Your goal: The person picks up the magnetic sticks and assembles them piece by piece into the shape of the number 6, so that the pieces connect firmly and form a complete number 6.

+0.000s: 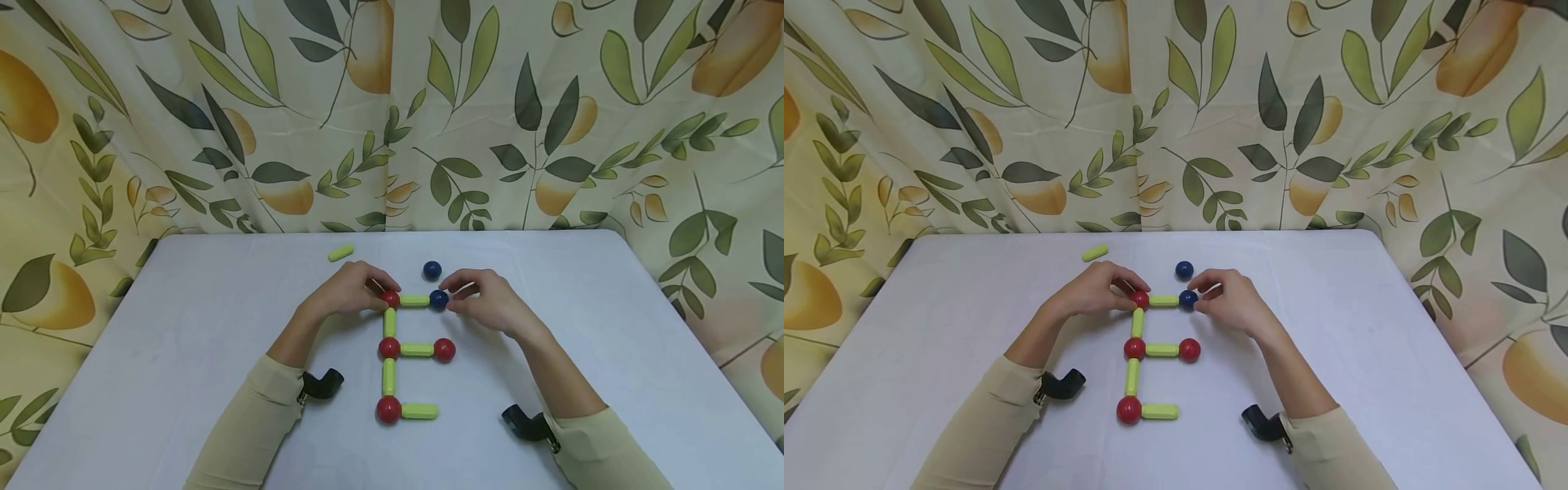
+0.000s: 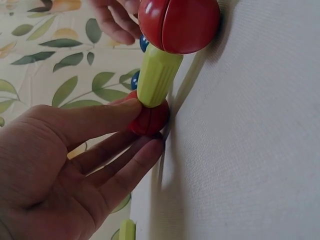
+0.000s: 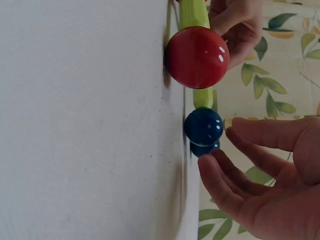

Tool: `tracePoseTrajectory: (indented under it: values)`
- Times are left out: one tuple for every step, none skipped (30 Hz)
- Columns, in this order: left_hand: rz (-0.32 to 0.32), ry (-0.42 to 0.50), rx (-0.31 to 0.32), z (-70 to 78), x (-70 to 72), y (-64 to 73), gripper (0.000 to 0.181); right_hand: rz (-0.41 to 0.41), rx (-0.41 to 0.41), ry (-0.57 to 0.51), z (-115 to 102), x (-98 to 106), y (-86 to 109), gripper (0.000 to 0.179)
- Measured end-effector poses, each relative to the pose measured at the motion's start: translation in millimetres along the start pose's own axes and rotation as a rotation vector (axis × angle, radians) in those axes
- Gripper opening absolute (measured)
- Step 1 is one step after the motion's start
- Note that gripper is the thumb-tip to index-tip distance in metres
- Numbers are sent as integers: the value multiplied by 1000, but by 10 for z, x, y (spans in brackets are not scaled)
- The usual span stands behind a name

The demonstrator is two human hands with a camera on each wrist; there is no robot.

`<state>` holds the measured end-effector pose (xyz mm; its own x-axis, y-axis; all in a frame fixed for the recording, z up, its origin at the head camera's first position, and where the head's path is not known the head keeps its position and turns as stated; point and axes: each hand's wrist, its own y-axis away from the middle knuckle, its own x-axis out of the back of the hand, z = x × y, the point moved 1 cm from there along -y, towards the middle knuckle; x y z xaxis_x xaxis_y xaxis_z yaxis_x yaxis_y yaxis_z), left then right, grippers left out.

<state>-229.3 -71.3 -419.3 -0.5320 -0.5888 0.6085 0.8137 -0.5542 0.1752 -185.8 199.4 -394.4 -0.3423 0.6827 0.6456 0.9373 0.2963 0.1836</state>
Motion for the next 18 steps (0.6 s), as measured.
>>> tracePoseTrajectory:
  values:
    - [-1,0,-1,0,-1,-1,32,3,-1,-7,13,-6,-15,31]
    - [-1,0,-2,-1,-2,0,32,2,-2,-15,25,-14,-30,32]
    - [-1,1,-3,-2,-2,0,32,-2,-2,-21,37,-22,-45,34]
    - [0,3,-4,-5,-2,2,32,-8,-3,-26,49,-30,-60,35]
    - [-2,6,-7,-7,-3,2,32,-12,-4,-30,59,-39,-74,35]
    - [-2,9,-8,-8,-5,2,32,-16,-5,-32,70,-46,-87,35]
    - [-2,10,-7,-10,-6,2,31,-18,-8,-34,78,-52,-97,35]
    - [-3,12,-8,-10,-5,3,31,-18,-10,-35,84,-57,-104,34]
    - [-4,11,-12,-10,-4,3,31,-16,-12,-35,88,-60,-110,33]
    - [-5,10,-13,-9,-4,2,30,-13,-13,-34,92,-63,-114,32]
    - [-6,9,-13,-8,-3,1,30,-10,-11,-34,94,-65,-117,31]
    - [-6,8,-12,-7,-2,0,30,-7,-11,-32,96,-66,-119,30]
    - [-5,6,-12,-7,-1,-1,30,-4,-10,-33,99,-66,-121,30]
    - [-4,4,-11,-6,0,-2,30,-2,-9,-35,100,-67,-123,29]
    - [-4,1,-10,-6,1,-3,30,-1,-9,-34,102,-68,-125,29]
    - [-3,0,-8,-6,2,-5,30,0,-9,-32,103,-68,-128,28]
    - [-4,-1,-9,-7,2,-5,30,1,-12,-32,105,-67,-129,28]
    - [-6,-3,-9,-8,4,-8,30,2,-14,-31,107,-67,-130,28]
